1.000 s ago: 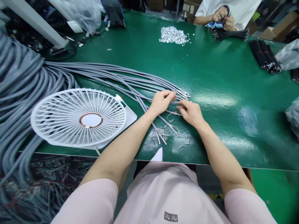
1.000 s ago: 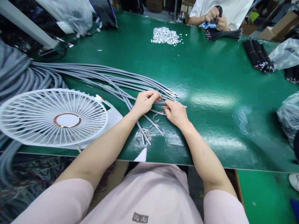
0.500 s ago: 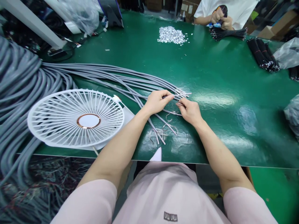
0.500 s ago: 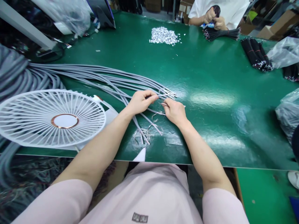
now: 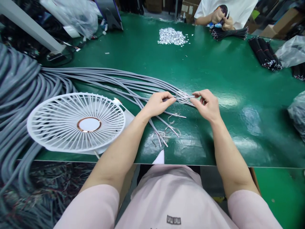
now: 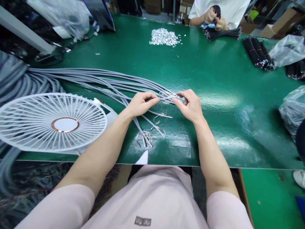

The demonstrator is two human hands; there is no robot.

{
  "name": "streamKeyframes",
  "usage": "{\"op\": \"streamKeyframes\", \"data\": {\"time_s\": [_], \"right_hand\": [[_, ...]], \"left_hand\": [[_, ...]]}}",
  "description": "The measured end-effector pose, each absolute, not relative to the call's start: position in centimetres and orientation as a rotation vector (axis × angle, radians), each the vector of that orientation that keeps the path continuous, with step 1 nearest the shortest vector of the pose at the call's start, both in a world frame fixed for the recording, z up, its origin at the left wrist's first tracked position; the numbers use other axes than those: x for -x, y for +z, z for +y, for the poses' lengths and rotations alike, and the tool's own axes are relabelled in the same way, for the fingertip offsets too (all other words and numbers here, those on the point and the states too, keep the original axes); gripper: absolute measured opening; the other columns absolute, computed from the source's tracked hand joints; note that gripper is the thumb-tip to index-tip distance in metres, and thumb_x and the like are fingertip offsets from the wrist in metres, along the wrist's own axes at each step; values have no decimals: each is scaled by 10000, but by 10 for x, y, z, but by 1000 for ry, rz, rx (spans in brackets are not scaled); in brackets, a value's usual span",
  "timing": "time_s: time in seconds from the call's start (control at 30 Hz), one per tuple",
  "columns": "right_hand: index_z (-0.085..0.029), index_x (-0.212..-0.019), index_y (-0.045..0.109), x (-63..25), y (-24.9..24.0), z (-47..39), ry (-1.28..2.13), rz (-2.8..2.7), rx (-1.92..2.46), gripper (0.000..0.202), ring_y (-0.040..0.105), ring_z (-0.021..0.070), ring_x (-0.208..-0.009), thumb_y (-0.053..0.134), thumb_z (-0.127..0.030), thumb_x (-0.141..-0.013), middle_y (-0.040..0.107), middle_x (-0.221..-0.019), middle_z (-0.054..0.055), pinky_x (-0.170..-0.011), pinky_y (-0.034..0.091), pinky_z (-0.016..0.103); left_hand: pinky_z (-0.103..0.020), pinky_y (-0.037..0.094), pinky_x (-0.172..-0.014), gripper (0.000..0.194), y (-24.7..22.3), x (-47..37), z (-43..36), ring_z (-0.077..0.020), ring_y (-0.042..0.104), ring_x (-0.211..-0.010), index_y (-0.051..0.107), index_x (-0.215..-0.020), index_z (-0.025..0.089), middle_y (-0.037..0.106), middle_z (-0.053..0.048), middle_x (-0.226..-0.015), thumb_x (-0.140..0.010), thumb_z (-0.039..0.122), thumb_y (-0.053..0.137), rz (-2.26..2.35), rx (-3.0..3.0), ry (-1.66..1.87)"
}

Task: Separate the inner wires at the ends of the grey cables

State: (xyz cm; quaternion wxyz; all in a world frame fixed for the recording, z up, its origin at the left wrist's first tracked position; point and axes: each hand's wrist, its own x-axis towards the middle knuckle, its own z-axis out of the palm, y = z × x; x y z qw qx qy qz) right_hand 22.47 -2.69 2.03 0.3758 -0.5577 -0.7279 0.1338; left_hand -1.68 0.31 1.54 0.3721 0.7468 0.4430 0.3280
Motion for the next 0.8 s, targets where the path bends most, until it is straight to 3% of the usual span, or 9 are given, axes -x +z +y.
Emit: {"op": "streamKeyframes", "data": {"time_s": [0.13, 0.2, 0.37, 0.53, 0.63, 0.8], "right_hand": [[-204, -1089, 732, -213, 16, -29, 404, -2039, 1289, 512, 615, 257, -1009, 752, -583, -745, 679, -1136, 110, -872, 503, 404], [-202, -1065, 744, -206, 9, -28, 377, -2092, 1276, 483, 602, 278, -1071, 749, -575, -757, 679, -1154, 116, -931, 482, 440], [-224, -813, 753, -187, 1, -27, 403, -2105, 1165, 176, 621, 221, -972, 650, -355, -869, 725, -1008, 61, -935, 463, 416], [-208, -657, 650, -184, 18, -41, 467, -2037, 1139, 218, 641, 190, -847, 611, -288, -857, 710, -837, 46, -828, 485, 361], [-202, -623, 612, -189, 32, -52, 511, -2020, 1112, 245, 624, 167, -743, 602, -284, -854, 692, -789, 47, -678, 472, 313], [-205, -615, 628, -201, 47, -60, 466, -1934, 1103, 238, 621, 160, -707, 633, -272, -843, 690, -759, 32, -632, 460, 304]], "left_hand": [[-269, 415, -699, 278, 16, 17, -1, -160, 611, -763, 726, -861, 158, 734, -27, -833, -851, 401, 591, 1150, -2020, 757], [-267, 416, -694, 265, 16, 19, -4, -158, 608, -750, 721, -850, 165, 729, -24, -816, -856, 388, 579, 1138, -2082, 702], [-269, 421, -683, 275, 10, 24, -13, -167, 622, -713, 725, -908, 198, 731, -24, -802, -897, 393, 531, 1085, -2282, 480], [-288, 427, -715, 343, 4, 21, -21, -193, 664, -790, 734, -1007, 232, 767, -34, -903, -966, 392, 433, 1135, -2307, 434], [-297, 414, -725, 388, 7, 22, -24, -188, 651, -767, 727, -942, 206, 754, -35, -860, -986, 427, 411, 1152, -2277, 477], [-327, 382, -810, 409, 14, 27, -28, -183, 620, -802, 685, -812, 186, 716, -28, -810, -995, 422, 405, 1118, -2215, 600]]}}
